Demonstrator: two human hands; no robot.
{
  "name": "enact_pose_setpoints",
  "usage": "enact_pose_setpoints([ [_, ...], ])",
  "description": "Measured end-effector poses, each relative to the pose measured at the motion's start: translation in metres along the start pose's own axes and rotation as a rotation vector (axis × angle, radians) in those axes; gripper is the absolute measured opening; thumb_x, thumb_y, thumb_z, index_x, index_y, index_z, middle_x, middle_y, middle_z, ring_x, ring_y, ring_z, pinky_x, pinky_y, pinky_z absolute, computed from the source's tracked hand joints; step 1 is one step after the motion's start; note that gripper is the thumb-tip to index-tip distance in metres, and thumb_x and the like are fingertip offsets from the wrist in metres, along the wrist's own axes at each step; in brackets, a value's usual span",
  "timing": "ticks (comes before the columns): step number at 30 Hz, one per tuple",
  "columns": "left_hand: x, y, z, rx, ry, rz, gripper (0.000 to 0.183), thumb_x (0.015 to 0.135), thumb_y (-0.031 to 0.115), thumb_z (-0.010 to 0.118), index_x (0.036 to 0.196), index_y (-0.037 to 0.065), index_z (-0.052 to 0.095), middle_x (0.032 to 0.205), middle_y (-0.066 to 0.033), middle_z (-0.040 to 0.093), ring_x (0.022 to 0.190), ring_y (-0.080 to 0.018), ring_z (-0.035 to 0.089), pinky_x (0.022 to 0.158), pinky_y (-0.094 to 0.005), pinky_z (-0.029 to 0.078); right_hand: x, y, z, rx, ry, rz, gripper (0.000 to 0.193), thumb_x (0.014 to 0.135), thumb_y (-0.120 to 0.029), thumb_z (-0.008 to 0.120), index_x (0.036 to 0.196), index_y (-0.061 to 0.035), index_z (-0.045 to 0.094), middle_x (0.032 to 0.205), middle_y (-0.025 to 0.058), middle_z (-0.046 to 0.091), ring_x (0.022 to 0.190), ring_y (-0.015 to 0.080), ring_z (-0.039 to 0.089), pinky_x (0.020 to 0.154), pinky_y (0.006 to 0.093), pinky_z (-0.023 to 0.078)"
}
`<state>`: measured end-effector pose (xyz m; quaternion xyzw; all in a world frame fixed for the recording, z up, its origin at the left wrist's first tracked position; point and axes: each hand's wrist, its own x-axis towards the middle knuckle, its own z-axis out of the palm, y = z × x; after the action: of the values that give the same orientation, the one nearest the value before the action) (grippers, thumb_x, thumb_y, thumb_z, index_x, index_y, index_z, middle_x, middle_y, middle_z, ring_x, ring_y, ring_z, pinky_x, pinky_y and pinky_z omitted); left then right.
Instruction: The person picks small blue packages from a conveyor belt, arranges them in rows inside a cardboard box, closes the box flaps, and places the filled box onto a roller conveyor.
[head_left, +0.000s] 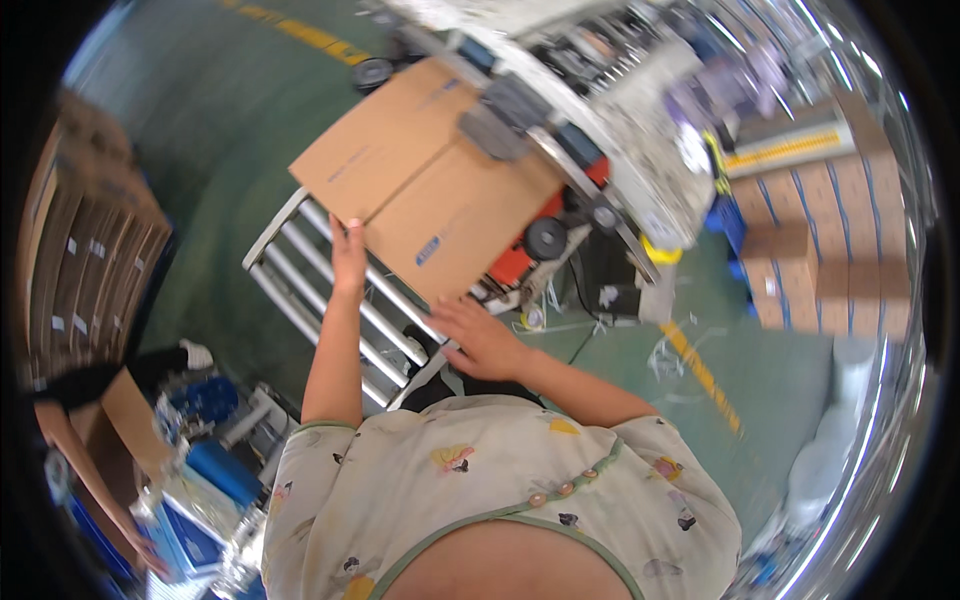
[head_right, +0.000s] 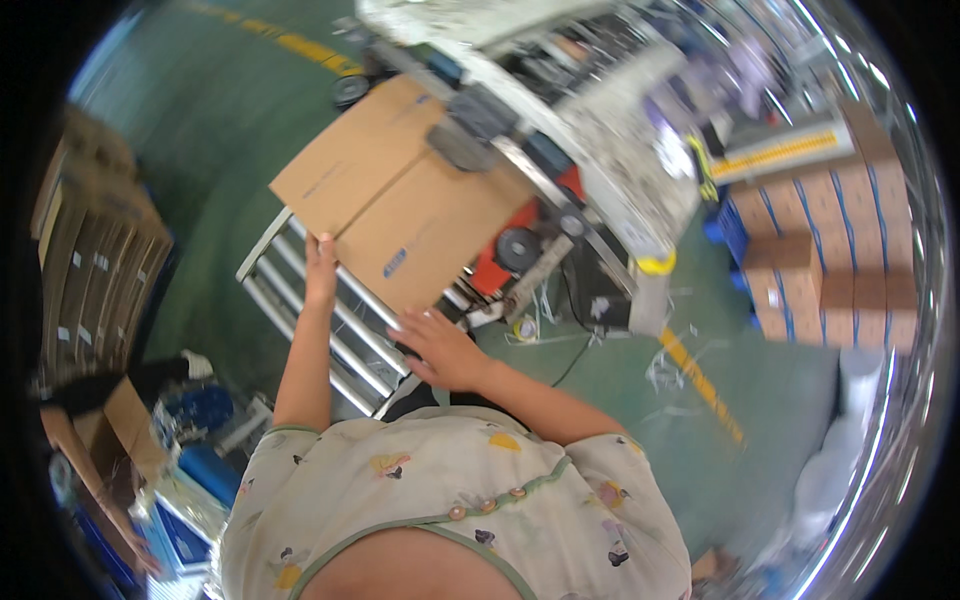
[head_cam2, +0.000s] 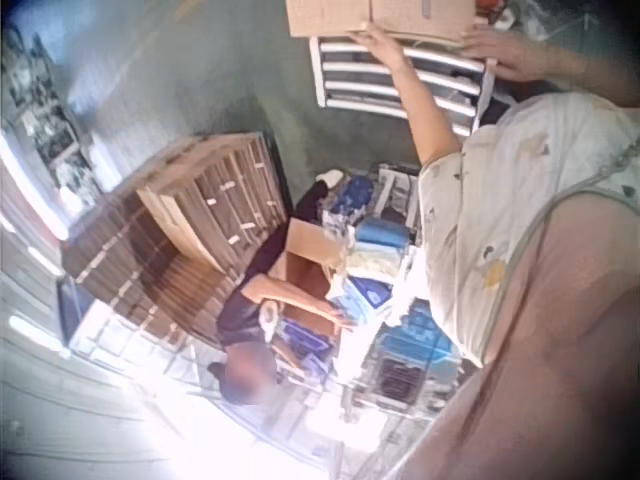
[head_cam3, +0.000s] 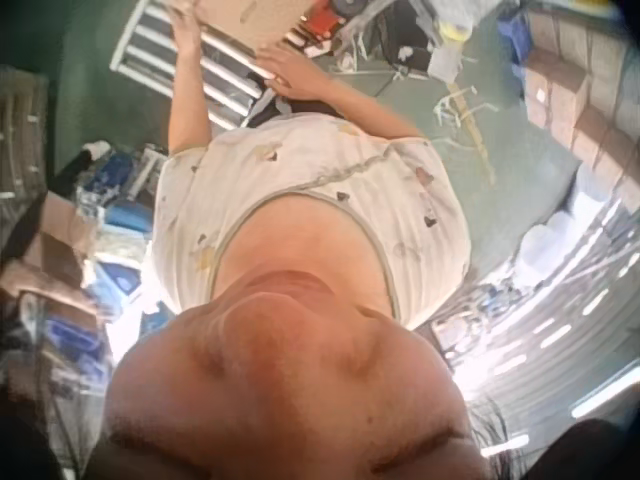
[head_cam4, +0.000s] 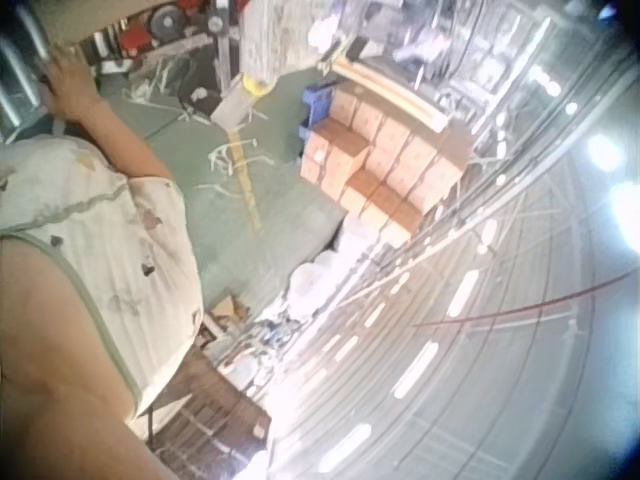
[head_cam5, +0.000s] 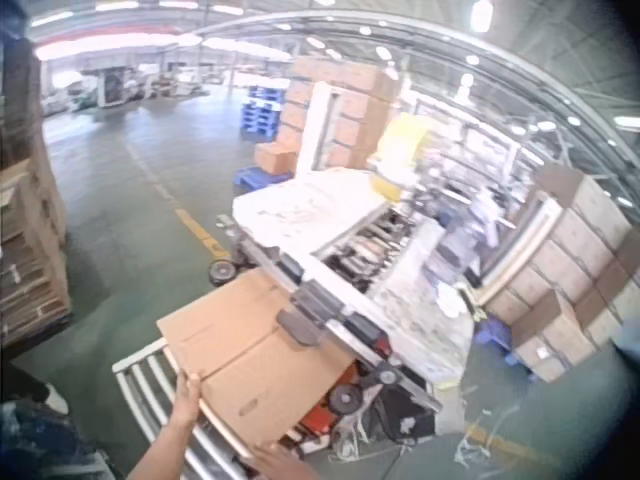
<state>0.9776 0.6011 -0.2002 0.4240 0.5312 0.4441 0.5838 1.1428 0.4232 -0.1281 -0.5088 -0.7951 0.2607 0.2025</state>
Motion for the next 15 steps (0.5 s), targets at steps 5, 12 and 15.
enact_pose_setpoints([
  [5, -0.029, -0.057, 0.036, -0.249, 0.239, -0.302, 0.056, 0.085, 0.036, 0.048, 0.129, 0.008, 0.03, 0.125, -0.0101, 0.04, 0.108, -0.0225, 0.044, 0.086, -0.0353, 0.038, -0.205, 0.01, 0.026, 0.221, -0.111, 1.016, 0.041, 0.079, -0.027, 0.049, 0.115, -0.0074, 0.051, 0.101, 0.0165, 0.06, 0.094, 0.0306, 0.057, 0.082, 0.0392, 0.044],
  [12, -0.165, -0.326, 0.066, 0.819, -1.452, 0.201, 0.03, 0.086, 0.033, 0.049, 0.092, 0.004, 0.056, 0.091, -0.0094, 0.058, 0.083, -0.0194, 0.054, 0.076, -0.0345, 0.043, -0.475, 0.006, 0.108, 0.472, 0.25, 1.813, 0.031, 0.076, -0.028, 0.046, 0.085, -0.0024, 0.061, 0.087, 0.0229, 0.06, 0.085, 0.0343, 0.057, 0.074, 0.0404, 0.045],
  [15, -0.234, -0.237, 0.175, 0.978, -1.665, -0.503, 0.04, 0.082, 0.039, 0.056, 0.105, 0.006, 0.059, 0.102, -0.0097, 0.061, 0.095, -0.0184, 0.055, 0.083, -0.0321, 0.042, -0.565, -0.005, 0.198, 0.606, 0.544, 1.813, 0.026, 0.08, -0.025, 0.048, 0.078, -0.0052, 0.064, 0.073, 0.012, 0.062, 0.07, 0.0213, 0.06, 0.063, 0.0326, 0.047],
])
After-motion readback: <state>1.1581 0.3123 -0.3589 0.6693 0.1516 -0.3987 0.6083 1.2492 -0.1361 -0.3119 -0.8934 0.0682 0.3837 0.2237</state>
